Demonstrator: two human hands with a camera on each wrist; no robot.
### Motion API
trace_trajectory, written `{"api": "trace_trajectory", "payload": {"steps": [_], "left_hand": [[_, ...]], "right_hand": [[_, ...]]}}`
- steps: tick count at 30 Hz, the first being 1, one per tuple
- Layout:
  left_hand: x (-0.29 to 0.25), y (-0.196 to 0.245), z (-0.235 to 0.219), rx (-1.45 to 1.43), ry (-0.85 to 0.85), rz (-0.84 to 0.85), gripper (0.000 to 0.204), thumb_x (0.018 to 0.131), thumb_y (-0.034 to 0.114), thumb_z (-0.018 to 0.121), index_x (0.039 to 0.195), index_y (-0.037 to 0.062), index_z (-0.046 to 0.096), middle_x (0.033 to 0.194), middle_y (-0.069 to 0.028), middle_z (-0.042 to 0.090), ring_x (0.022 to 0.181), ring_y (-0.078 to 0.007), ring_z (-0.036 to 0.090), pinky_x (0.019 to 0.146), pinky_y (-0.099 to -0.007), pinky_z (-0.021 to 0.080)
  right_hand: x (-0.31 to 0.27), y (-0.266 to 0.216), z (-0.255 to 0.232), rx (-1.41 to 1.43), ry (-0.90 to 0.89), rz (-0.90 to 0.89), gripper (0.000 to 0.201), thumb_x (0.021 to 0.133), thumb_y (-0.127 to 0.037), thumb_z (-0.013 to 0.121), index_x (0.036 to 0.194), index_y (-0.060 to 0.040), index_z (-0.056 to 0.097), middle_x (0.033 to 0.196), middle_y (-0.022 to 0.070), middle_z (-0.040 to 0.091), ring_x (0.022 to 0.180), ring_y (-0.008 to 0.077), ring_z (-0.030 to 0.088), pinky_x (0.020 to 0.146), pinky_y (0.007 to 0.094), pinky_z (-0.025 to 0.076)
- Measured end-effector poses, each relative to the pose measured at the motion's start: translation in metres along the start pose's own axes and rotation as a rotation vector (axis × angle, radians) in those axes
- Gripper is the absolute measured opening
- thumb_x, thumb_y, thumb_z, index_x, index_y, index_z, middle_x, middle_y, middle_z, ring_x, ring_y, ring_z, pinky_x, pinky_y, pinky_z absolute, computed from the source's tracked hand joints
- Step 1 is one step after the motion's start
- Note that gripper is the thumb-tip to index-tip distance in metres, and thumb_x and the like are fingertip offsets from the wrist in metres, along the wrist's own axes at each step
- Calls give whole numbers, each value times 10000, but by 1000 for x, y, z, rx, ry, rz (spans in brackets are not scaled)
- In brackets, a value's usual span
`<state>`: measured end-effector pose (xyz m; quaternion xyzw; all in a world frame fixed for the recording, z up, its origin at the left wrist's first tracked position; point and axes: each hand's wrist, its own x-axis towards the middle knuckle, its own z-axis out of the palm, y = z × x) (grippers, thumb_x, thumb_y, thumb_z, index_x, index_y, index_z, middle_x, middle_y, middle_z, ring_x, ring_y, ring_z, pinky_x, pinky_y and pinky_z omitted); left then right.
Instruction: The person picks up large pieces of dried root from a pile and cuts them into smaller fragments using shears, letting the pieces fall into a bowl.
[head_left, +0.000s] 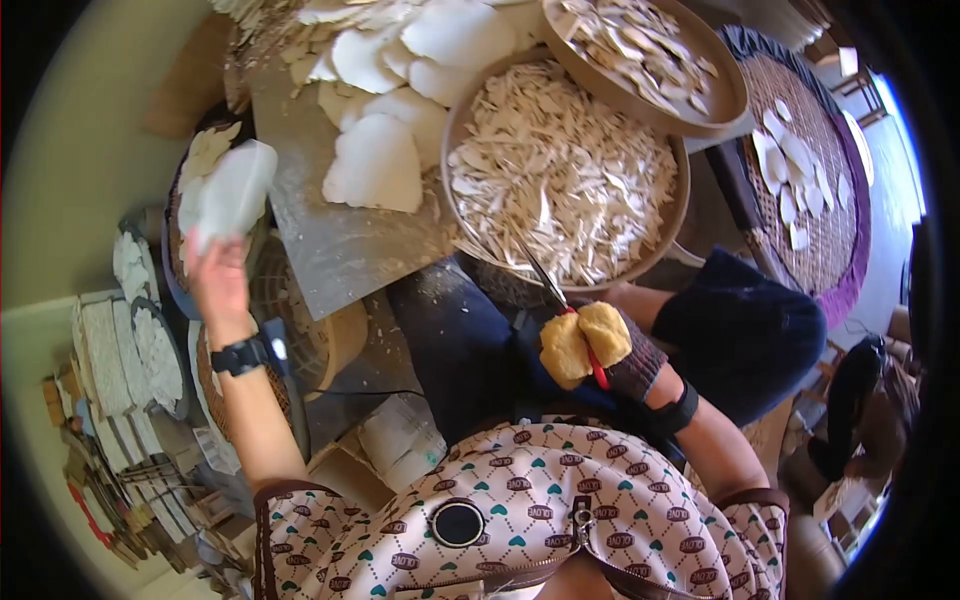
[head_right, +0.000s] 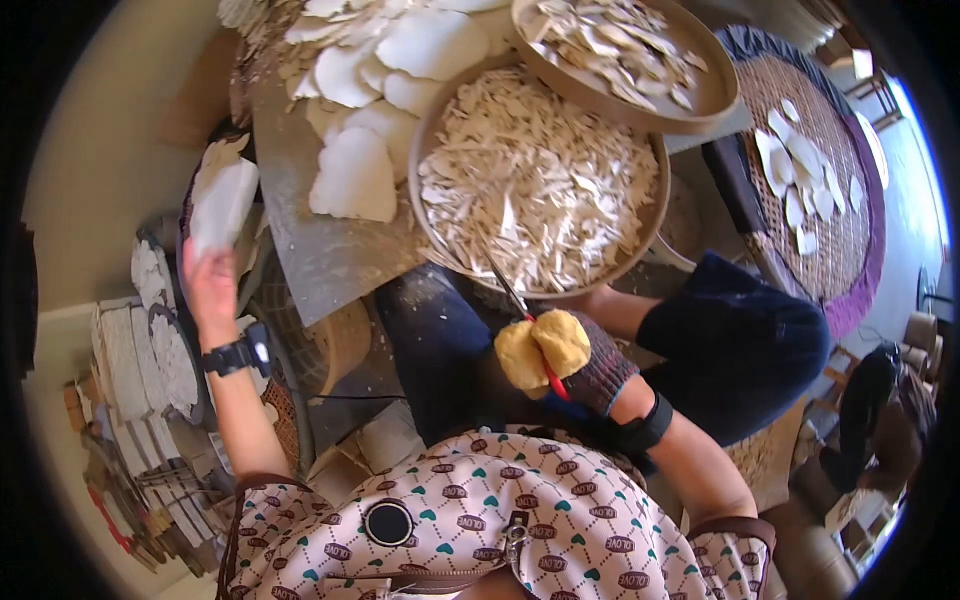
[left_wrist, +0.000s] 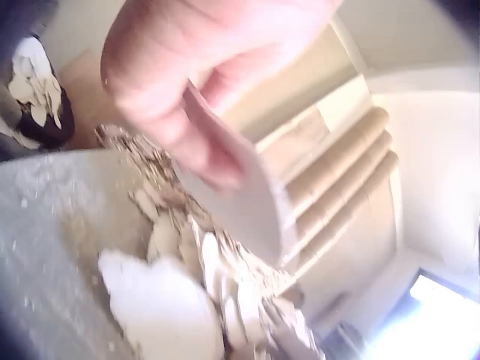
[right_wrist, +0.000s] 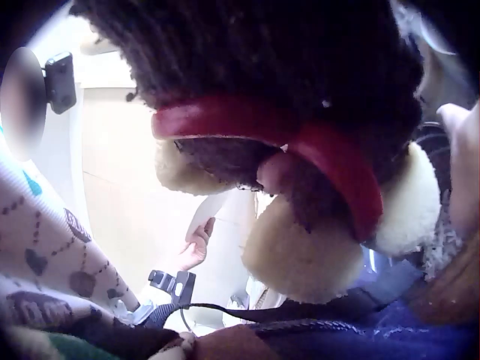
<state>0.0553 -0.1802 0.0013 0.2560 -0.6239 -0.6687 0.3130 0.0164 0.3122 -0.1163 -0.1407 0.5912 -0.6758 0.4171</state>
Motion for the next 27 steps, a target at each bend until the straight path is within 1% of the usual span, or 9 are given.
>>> {"api": "trace_trajectory", "payload": {"steps": [2, 6, 10, 12, 16, 19, 23, 25, 27], "left_hand": [[15, 19, -20, -110, 262, 233, 546, 872, 11, 551, 1347, -27, 283, 1222, -238, 498, 1066, -319, 566, 961, -413, 474], [-16, 21, 26, -7, -53, 9, 397, 887, 78, 576, 1240, -58, 458, 1145, -179, 577, 1042, -274, 590, 919, -362, 486], [-28, -31, 67, 174, -213, -67, 309, 873, 108, 599, 1139, -48, 571, 1066, -130, 634, 1010, -204, 608, 915, -311, 467], [-20, -55, 84, 346, -264, -7, 356, 841, 96, 619, 1158, -54, 560, 1112, -138, 623, 1034, -206, 597, 911, -304, 462], [20, -118, 106, 961, -137, 449, 503, 727, 209, 714, 1130, -57, 574, 1157, -224, 585, 1067, -292, 576, 930, -325, 441], [33, -129, 114, 1165, -121, 342, 469, 694, 239, 741, 1044, -47, 615, 1004, -230, 627, 929, -303, 618, 824, -325, 480], [42, -91, 91, 723, -533, -92, 237, 721, 135, 721, 870, -33, 649, 703, -66, 637, 660, -155, 611, 580, -301, 465], [19, -59, 87, 524, -560, -241, 209, 779, 52, 647, 959, -53, 632, 806, -58, 653, 702, -112, 607, 617, -251, 481], [-16, -41, 88, 410, -490, -192, 281, 845, 33, 572, 1110, -57, 554, 1004, -77, 634, 889, -127, 609, 773, -266, 496]], "right_hand": [[5, -1, 3, 17, -6, -13, 231, 721, -172, 724, 895, -68, 614, 835, 119, 643, 790, 304, 627, 694, 364, 512], [17, -1, 10, 76, -31, -12, 218, 734, -174, 727, 885, -66, 614, 827, 113, 645, 779, 292, 629, 687, 355, 511], [15, -18, 19, -209, -45, -126, 245, 711, -177, 747, 879, -59, 615, 808, 119, 643, 763, 294, 629, 671, 348, 508], [13, -25, 18, -503, -79, -314, 252, 703, -173, 749, 879, -52, 613, 805, 124, 641, 756, 298, 627, 666, 347, 507], [13, -41, 23, -538, -67, -211, 302, 711, -195, 722, 927, -27, 593, 818, 147, 637, 770, 336, 617, 686, 388, 497], [16, -41, 24, -448, -143, -200, 359, 721, -224, 713, 991, -23, 588, 876, 159, 650, 832, 328, 633, 742, 365, 501], [12, -49, 27, -426, -110, -252, 403, 742, -252, 703, 1050, -29, 571, 939, 159, 639, 873, 311, 626, 788, 348, 492], [13, -37, 23, -396, -64, -199, 409, 752, -266, 695, 1058, -37, 549, 918, 153, 616, 858, 307, 607, 773, 355, 486], [14, -30, 21, -299, -39, -161, 384, 745, -262, 698, 1018, -40, 544, 877, 146, 607, 814, 319, 601, 731, 365, 483]]}}
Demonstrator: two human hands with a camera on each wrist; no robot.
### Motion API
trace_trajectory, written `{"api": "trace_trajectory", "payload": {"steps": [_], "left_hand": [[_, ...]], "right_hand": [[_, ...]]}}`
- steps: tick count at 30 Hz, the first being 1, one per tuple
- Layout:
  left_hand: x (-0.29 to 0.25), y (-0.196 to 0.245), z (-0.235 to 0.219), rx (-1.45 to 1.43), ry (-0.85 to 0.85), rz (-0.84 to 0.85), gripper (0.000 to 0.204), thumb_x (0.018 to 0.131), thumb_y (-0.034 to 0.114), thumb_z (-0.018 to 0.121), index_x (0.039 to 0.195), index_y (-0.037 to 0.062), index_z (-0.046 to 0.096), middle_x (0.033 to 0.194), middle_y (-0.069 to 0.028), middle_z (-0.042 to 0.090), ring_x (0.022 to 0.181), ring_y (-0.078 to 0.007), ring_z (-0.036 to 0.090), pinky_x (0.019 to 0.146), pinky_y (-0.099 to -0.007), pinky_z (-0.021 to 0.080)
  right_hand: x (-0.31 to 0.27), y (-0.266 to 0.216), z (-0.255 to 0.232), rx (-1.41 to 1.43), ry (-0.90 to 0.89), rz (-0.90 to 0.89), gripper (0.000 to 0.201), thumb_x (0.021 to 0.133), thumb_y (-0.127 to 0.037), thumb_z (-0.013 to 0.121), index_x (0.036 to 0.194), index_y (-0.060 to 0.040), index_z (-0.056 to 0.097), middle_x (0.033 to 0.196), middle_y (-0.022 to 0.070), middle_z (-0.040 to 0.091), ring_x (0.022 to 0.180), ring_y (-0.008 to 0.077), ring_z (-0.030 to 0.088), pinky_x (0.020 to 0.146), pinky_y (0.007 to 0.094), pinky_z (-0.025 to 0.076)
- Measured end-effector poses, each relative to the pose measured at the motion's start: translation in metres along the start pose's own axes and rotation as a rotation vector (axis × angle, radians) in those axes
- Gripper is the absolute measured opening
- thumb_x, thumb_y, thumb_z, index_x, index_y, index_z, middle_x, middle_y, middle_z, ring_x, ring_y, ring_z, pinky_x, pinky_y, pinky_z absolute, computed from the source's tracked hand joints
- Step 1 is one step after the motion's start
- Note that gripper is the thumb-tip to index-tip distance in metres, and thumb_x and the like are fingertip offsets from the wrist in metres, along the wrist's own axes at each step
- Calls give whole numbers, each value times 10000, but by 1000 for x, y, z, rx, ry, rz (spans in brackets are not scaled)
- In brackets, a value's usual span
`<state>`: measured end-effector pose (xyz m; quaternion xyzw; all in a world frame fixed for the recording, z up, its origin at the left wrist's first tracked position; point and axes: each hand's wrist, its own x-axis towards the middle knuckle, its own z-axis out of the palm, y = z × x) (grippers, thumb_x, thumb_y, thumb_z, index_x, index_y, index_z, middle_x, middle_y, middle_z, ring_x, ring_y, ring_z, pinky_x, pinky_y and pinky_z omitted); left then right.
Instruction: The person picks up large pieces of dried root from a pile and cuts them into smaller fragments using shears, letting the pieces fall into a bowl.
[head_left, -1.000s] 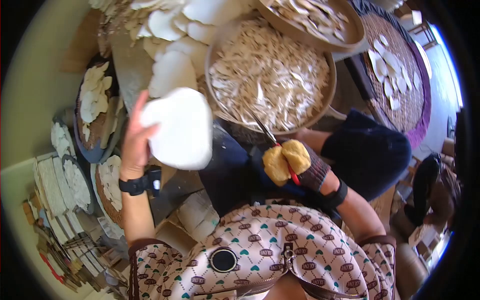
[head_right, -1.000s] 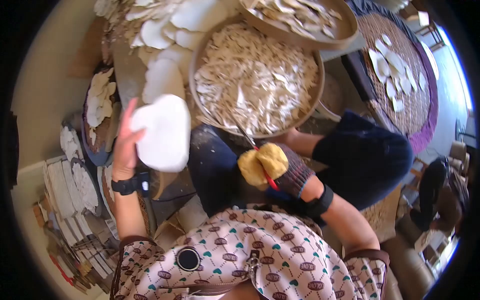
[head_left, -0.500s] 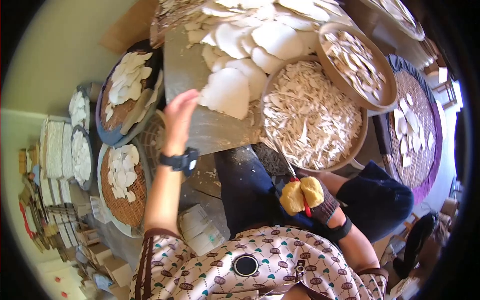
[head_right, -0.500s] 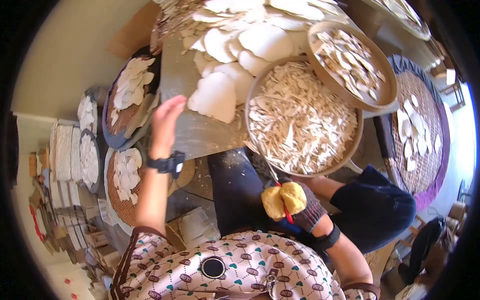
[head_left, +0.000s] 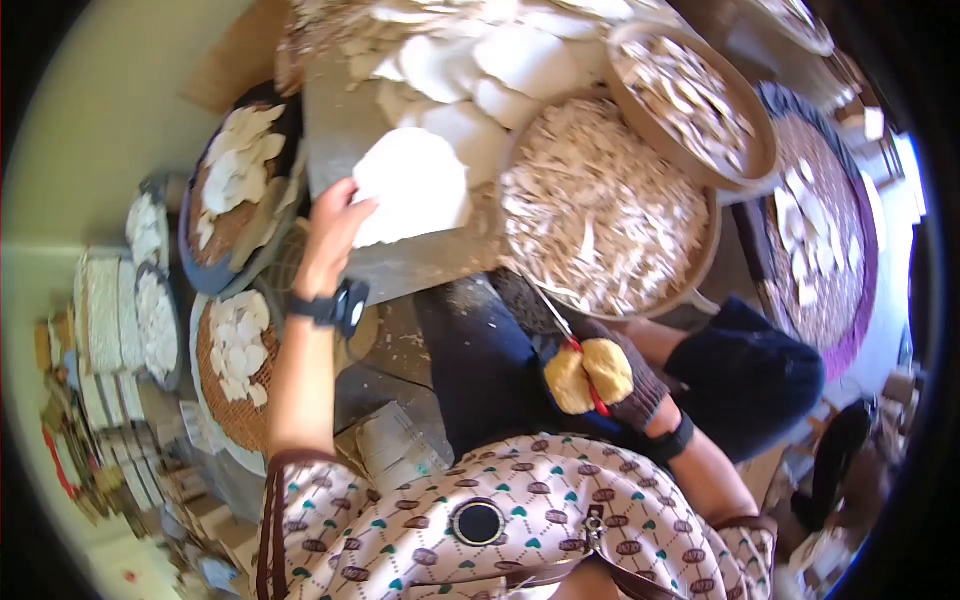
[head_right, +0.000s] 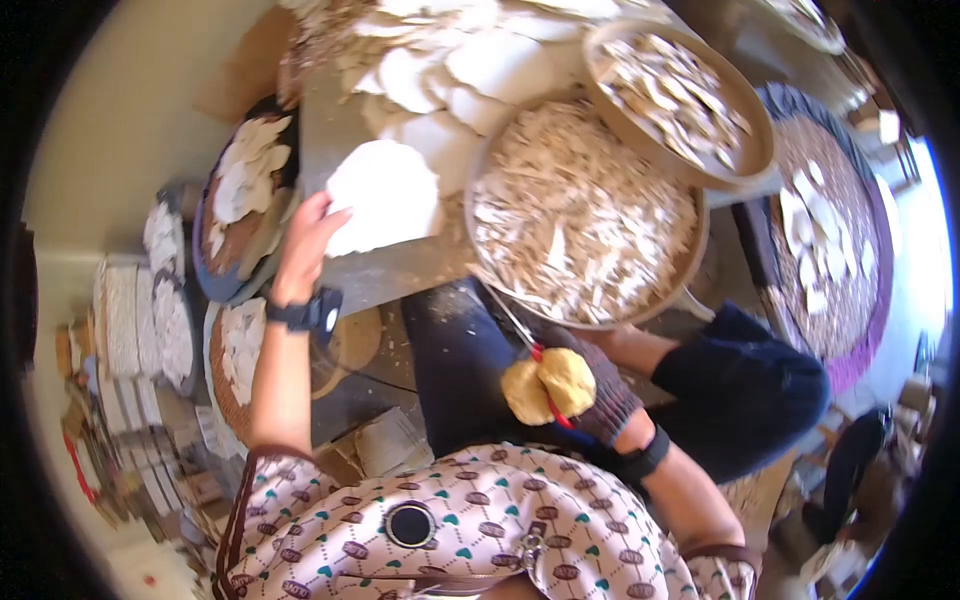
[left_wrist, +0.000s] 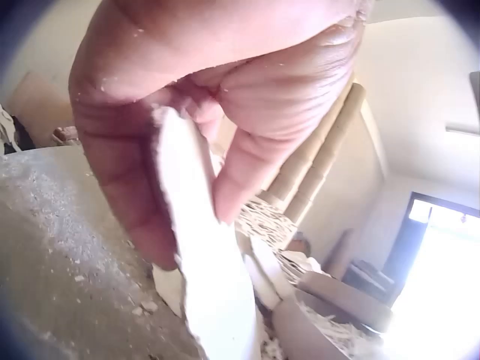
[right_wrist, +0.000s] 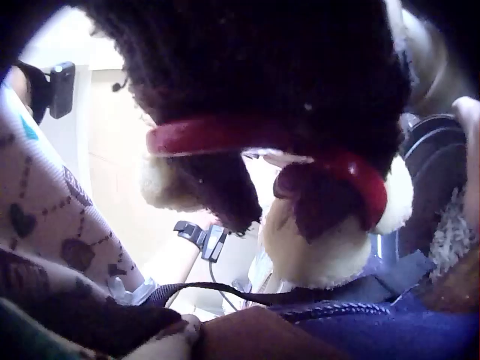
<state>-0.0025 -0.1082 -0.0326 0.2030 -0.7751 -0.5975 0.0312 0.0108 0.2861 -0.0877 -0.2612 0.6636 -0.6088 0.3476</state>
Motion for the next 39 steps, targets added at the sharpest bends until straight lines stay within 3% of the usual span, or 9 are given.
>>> {"api": "trace_trajectory", "payload": {"steps": [3, 6, 9, 12, 16, 22, 27, 35, 39], "left_hand": [[-53, 5, 41, -255, 115, -13, 306, 908, 59, 491, 1200, -31, 488, 1086, -94, 601, 965, -166, 613, 801, -286, 509], [-95, 1, 91, -469, 167, -81, 378, 895, 47, 511, 1260, -14, 434, 1140, -106, 570, 1012, -195, 590, 823, -307, 500], [-119, -1, 130, -468, 175, -77, 572, 856, 8, 558, 1365, 1, 298, 1280, -135, 466, 1123, -225, 515, 926, -342, 441], [-134, 0, 159, -405, 229, -30, 703, 829, -25, 577, 1420, 15, 197, 1330, -141, 418, 1172, -233, 469, 971, -362, 407], [-147, 4, 179, -350, 259, -40, 793, 812, -39, 603, 1442, 26, 125, 1350, -153, 388, 1173, -233, 453, 989, -345, 373], [-158, -2, 172, -251, 232, 34, 790, 813, -36, 606, 1439, 23, 129, 1385, -154, 338, 1230, -225, 385, 1021, -339, 329], [-145, -7, 140, -125, 314, 31, 728, 806, -30, 609, 1416, 11, 214, 1387, -154, 331, 1240, -228, 377, 1035, -346, 320], [-118, 3, 93, -143, 151, 52, 693, 788, -22, 607, 1394, 8, 272, 1340, -158, 391, 1218, -221, 411, 1011, -341, 363], [-112, 3, 81, -213, 70, 12, 704, 778, -36, 602, 1397, 12, 269, 1337, -159, 394, 1200, -221, 437, 993, -336, 390]], "right_hand": [[-3, 11, -2, 44, 59, -66, 308, 814, -270, 677, 982, -29, 585, 900, 69, 638, 841, 150, 603, 770, 297, 489], [-6, 34, 0, 266, 65, 34, 209, 898, -191, 587, 975, -1, 625, 946, 85, 670, 862, 143, 631, 767, 291, 502], [-10, 41, -3, -336, 79, -283, 203, 897, -136, 589, 1058, -14, 614, 1032, 83, 659, 937, 165, 634, 845, 294, 493], [-17, 57, 5, 141, 97, -19, 241, 887, -128, 605, 1104, -26, 593, 1094, 96, 635, 1000, 168, 616, 893, 288, 471], [-17, 54, 6, 230, 121, -10, 247, 893, -139, 603, 1111, -23, 589, 1103, 93, 631, 1006, 164, 613, 895, 288, 469], [-9, 42, 9, 273, 88, -74, 260, 841, -202, 634, 1051, -58, 581, 998, 98, 634, 913, 243, 621, 797, 327, 498], [2, 30, 14, -291, 142, -404, 345, 735, -266, 690, 1006, -86, 575, 942, 116, 627, 872, 317, 620, 758, 357, 514], [21, 24, 23, 207, -98, -26, 357, 721, -283, 696, 1001, -88, 591, 941, 122, 630, 874, 302, 622, 759, 352, 514], [30, 15, 20, 105, -135, 0, 349, 722, -267, 700, 999, -84, 593, 943, 123, 630, 885, 298, 620, 766, 351, 513]]}}
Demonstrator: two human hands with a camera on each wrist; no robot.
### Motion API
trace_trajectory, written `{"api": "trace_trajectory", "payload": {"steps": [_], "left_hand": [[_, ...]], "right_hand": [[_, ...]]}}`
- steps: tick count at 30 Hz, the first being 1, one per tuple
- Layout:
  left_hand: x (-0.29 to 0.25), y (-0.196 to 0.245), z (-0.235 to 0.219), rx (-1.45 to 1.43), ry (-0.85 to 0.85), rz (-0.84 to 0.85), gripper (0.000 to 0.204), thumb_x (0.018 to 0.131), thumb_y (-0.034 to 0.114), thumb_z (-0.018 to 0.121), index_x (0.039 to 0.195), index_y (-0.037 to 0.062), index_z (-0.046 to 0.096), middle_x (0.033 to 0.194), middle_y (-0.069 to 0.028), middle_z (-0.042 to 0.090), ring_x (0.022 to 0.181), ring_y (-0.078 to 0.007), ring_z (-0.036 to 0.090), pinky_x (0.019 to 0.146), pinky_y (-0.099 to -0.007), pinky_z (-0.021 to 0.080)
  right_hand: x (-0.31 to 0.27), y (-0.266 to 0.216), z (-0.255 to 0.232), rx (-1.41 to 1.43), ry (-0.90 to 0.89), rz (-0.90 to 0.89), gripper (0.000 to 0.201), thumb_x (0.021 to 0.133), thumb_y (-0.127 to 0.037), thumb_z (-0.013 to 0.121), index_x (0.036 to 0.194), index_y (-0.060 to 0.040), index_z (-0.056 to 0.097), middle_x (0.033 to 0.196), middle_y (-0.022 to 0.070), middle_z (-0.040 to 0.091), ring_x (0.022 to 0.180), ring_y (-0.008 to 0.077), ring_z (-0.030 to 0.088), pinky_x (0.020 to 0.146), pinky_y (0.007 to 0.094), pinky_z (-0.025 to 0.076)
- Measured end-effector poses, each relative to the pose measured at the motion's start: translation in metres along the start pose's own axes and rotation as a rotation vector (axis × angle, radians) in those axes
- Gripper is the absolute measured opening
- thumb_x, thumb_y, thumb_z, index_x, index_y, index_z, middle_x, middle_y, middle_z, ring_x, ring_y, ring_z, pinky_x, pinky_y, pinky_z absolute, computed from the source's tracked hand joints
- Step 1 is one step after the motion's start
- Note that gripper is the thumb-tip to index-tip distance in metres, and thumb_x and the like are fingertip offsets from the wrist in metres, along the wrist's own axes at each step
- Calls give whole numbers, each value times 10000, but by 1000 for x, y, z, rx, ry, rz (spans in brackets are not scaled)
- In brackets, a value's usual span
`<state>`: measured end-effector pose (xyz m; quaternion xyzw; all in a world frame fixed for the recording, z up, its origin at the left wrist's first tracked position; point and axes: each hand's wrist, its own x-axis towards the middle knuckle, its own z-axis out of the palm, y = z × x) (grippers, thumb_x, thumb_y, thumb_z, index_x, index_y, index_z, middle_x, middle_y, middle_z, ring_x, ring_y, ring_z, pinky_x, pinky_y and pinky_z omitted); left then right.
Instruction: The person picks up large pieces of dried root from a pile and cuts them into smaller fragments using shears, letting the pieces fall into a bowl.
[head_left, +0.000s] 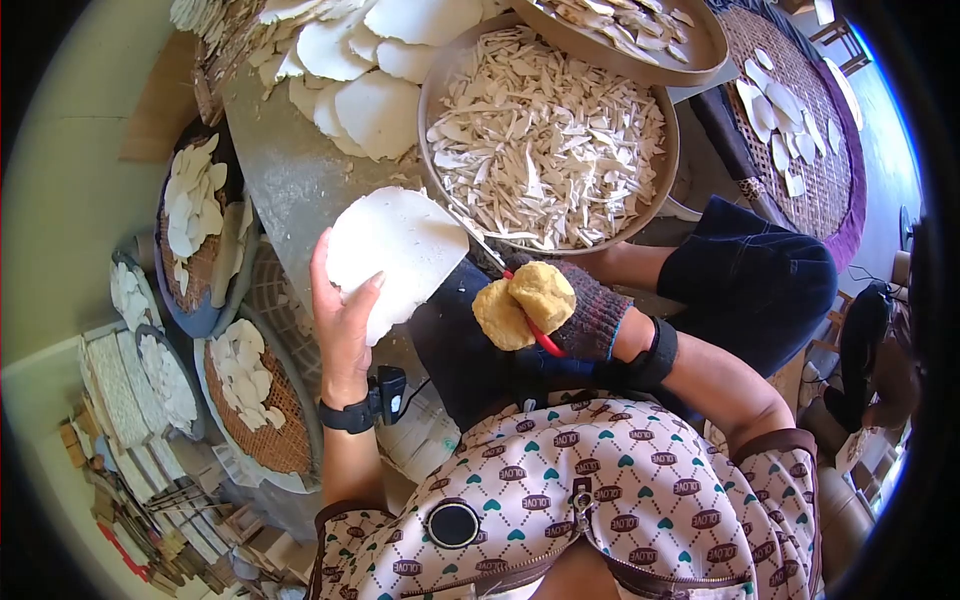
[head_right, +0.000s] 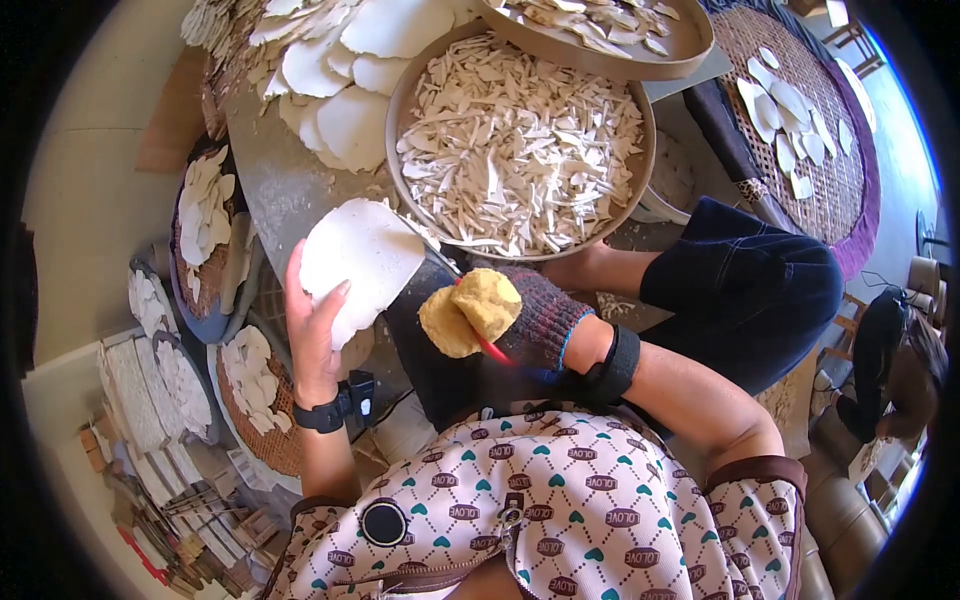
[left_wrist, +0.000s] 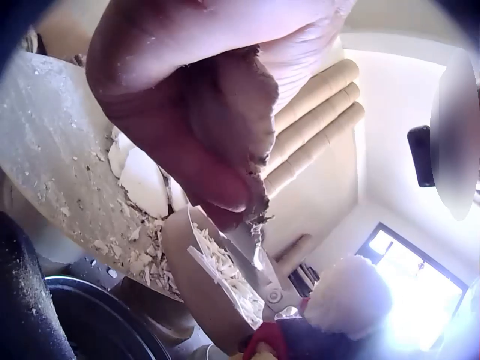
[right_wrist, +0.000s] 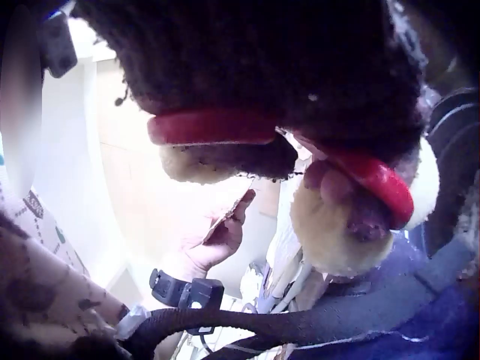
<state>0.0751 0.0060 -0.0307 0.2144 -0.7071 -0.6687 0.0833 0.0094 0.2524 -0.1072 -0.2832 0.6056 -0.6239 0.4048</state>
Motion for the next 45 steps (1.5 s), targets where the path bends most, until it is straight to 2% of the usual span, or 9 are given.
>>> {"api": "trace_trajectory", "payload": {"steps": [10, 12, 14, 16, 19, 22, 26, 33, 45], "left_hand": [[13, 3, -4, -14, -138, -42, 727, 764, -33, 592, 1409, 29, 264, 1345, -143, 402, 1224, -230, 428, 1029, -350, 354], [16, -2, -6, -2, -144, -22, 730, 767, -18, 618, 1406, 27, 268, 1345, -140, 399, 1198, -214, 447, 1007, -334, 378], [16, -4, -7, -8, -158, -29, 733, 769, -10, 631, 1405, 25, 270, 1346, -137, 397, 1191, -206, 450, 1000, -326, 385], [15, -1, -6, -27, -164, -47, 734, 767, -11, 630, 1405, 23, 269, 1347, -135, 397, 1202, -205, 439, 1008, -327, 376], [13, 10, -4, -63, -178, -92, 732, 765, -16, 626, 1404, 22, 271, 1343, -128, 397, 1203, -199, 435, 1008, -321, 374], [11, 4, -9, 41, -256, -49, 729, 761, -24, 620, 1403, 24, 278, 1334, -120, 400, 1194, -193, 443, 995, -313, 385], [6, 4, -9, -4, -241, -98, 726, 755, -24, 622, 1399, 26, 293, 1331, -113, 398, 1194, -188, 441, 994, -308, 382], [6, 0, -12, 11, -245, -121, 746, 743, 5, 625, 1405, 37, 284, 1356, -124, 390, 1245, -221, 404, 1049, -336, 313], [15, 13, -15, 163, -391, -39, 763, 751, 5, 640, 1416, 47, 268, 1311, -116, 434, 1208, -195, 434, 1019, -318, 353]], "right_hand": [[8, 0, -2, -321, 75, -322, 332, 723, -262, 686, 980, -72, 594, 919, 126, 630, 878, 316, 619, 769, 364, 514], [8, 5, -1, -122, 3, -116, 327, 729, -258, 686, 985, -76, 595, 926, 126, 631, 880, 314, 619, 770, 361, 514], [3, 7, -1, -165, 28, -134, 325, 735, -255, 685, 993, -79, 596, 932, 125, 633, 885, 309, 620, 773, 358, 513], [-1, 5, -3, -458, 134, -390, 326, 741, -252, 685, 1003, -80, 598, 938, 122, 635, 893, 299, 620, 780, 355, 511], [-5, 8, 3, 18, 34, -104, 331, 755, -252, 682, 1021, -76, 596, 954, 120, 635, 909, 286, 617, 801, 352, 506], [3, 9, -2, -399, 86, -410, 239, 824, -191, 658, 1007, -52, 595, 976, 115, 638, 896, 283, 626, 797, 342, 502], [0, -2, 3, -232, 69, -225, 225, 858, -224, 648, 985, -42, 612, 978, 88, 647, 885, 187, 621, 797, 315, 499], [-4, 3, 3, -30, 23, -121, 221, 871, -241, 636, 932, -28, 630, 896, 74, 663, 806, 176, 626, 768, 295, 499], [-1, -14, 2, -130, 66, -280, 215, 931, -201, 543, 972, -4, 619, 939, 104, 661, 860, 166, 629, 808, 313, 491]]}}
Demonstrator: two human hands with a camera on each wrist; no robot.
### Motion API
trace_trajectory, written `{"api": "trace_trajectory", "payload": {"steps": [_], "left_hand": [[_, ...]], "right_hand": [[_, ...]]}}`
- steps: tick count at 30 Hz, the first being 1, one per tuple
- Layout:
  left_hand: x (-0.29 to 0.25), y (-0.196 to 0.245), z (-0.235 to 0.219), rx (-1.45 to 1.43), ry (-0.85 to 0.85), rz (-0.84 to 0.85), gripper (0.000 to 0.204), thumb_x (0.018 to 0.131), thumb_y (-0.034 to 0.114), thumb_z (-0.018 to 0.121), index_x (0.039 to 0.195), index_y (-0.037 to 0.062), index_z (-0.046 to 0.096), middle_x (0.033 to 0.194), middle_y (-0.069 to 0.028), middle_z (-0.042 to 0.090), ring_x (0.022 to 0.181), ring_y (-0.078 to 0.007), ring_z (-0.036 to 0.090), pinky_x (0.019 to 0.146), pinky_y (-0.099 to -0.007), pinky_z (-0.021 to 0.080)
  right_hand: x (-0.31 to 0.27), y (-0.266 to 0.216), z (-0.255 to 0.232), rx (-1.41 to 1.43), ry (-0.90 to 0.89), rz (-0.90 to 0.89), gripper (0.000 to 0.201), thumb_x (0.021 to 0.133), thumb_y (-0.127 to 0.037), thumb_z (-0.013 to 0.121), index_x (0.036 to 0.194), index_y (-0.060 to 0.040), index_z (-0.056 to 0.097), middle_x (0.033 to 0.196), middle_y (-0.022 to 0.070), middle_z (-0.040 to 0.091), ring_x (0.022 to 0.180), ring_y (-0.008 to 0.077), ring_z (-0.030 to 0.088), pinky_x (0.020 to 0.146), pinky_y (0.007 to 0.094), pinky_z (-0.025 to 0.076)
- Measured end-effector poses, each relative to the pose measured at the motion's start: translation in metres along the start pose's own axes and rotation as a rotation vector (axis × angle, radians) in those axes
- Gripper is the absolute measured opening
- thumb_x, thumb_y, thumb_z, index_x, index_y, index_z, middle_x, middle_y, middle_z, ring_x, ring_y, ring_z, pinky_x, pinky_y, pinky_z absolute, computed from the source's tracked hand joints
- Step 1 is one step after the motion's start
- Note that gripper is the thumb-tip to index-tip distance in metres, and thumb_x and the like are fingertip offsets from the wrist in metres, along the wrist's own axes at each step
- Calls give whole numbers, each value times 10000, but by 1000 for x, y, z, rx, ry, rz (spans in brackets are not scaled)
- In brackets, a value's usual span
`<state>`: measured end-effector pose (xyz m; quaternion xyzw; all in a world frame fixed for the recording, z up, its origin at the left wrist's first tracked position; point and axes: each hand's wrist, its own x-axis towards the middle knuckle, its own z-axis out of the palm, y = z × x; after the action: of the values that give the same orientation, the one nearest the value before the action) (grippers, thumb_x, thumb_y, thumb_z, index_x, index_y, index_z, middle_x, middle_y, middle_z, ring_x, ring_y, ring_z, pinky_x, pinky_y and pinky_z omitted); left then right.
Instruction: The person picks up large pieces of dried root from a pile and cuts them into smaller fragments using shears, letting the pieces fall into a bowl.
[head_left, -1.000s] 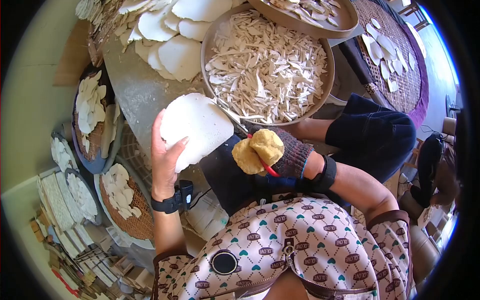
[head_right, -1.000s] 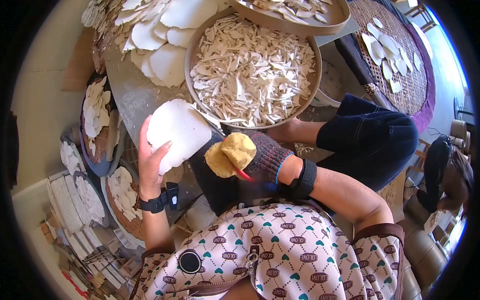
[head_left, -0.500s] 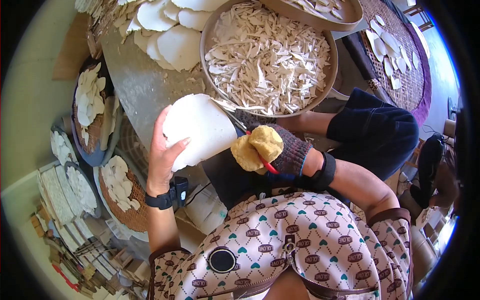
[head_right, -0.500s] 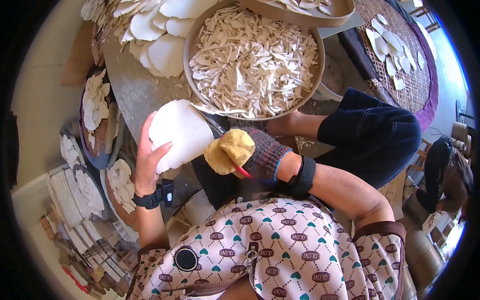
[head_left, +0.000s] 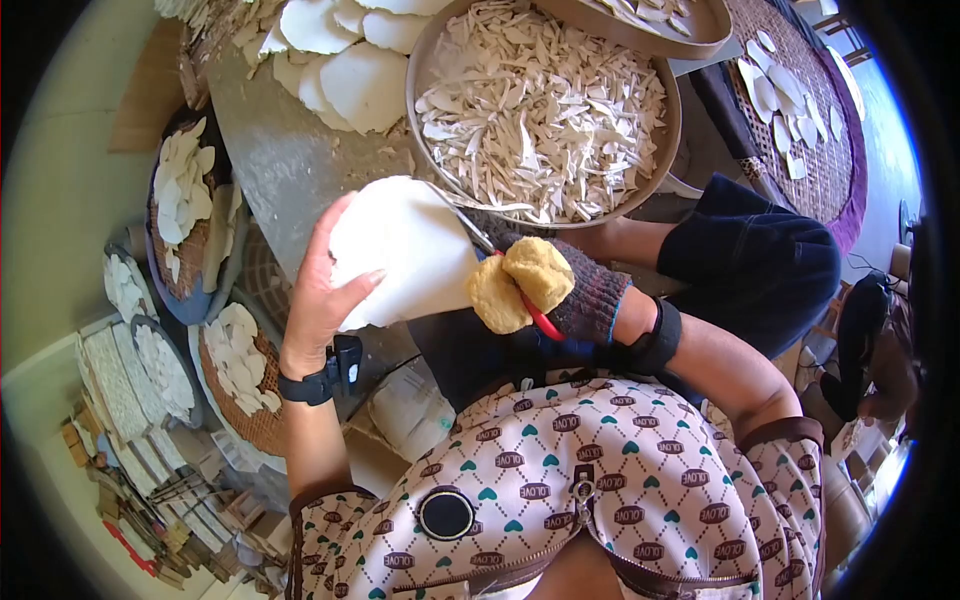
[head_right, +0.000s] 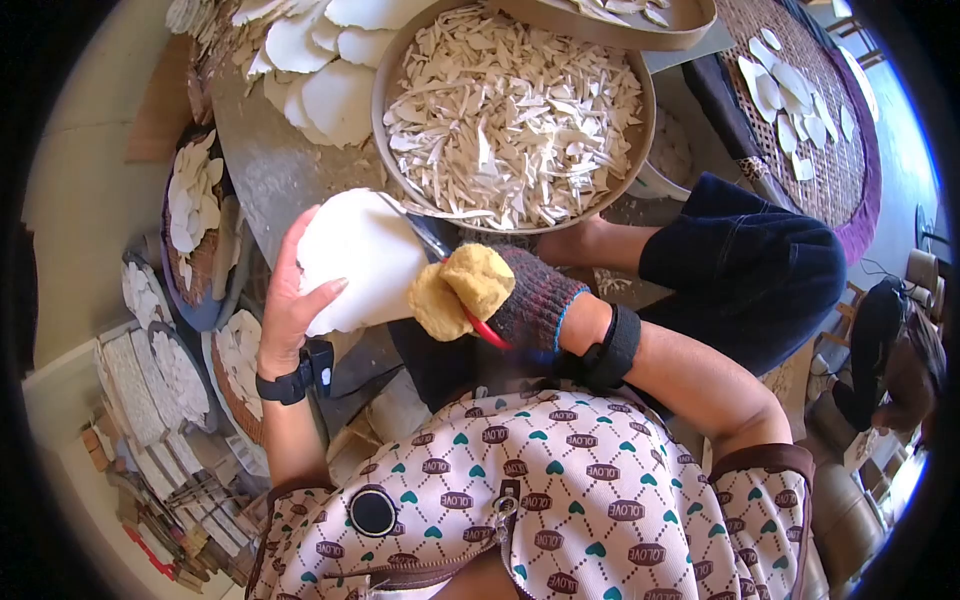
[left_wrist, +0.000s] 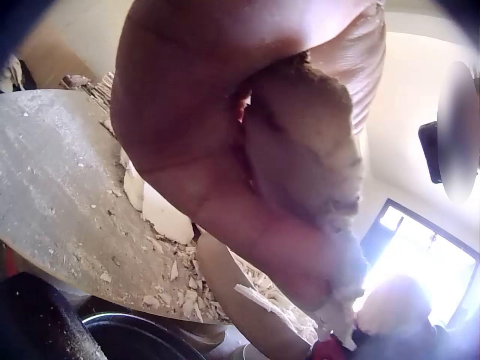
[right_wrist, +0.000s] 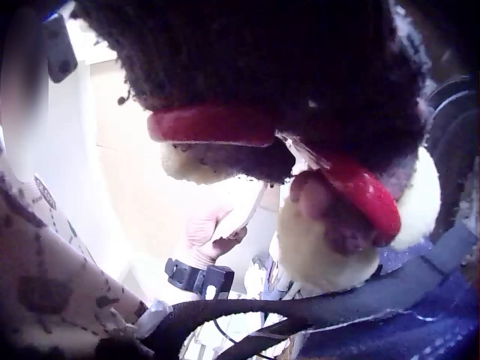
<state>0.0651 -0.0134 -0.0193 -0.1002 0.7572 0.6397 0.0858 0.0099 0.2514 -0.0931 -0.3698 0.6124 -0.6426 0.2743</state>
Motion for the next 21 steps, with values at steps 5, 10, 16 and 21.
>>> {"api": "trace_trajectory", "payload": {"steps": [5, 10, 16, 21], "left_hand": [[-1, 7, 6, -96, -5, -46, 790, 750, 14, 657, 1425, 40, 247, 1288, -124, 457, 1189, -188, 450, 1004, -309, 365], [-16, -22, 26, -339, 458, 41, 589, 826, 39, 599, 1352, 34, 334, 1236, -122, 508, 1048, -190, 556, 886, -302, 472], [-14, -29, 107, -643, 729, 71, 488, 865, 3, 569, 1294, 65, 343, 1197, -130, 503, 1022, -214, 565, 830, -367, 531], [-12, -31, 96, -617, 614, 20, 555, 857, -35, 555, 1332, 43, 280, 1238, -145, 470, 1075, -237, 535, 840, -414, 530]], "right_hand": [[-4, 23, 4, 142, 33, 27, 214, 920, -182, 575, 1030, -1, 608, 1021, 85, 648, 930, 156, 624, 862, 306, 494], [-6, 27, 4, 268, 54, 120, 321, 779, -225, 681, 1032, -53, 585, 1026, 108, 624, 956, 256, 602, 845, 350, 493], [2, 23, 11, -128, -17, 15, 441, 703, -299, 699, 1069, -81, 587, 1015, 112, 625, 947, 293, 606, 821, 361, 498], [3, 18, 9, -265, 17, -78, 391, 725, -246, 689, 1059, -68, 590, 1006, 115, 631, 924, 289, 616, 811, 362, 502]]}}
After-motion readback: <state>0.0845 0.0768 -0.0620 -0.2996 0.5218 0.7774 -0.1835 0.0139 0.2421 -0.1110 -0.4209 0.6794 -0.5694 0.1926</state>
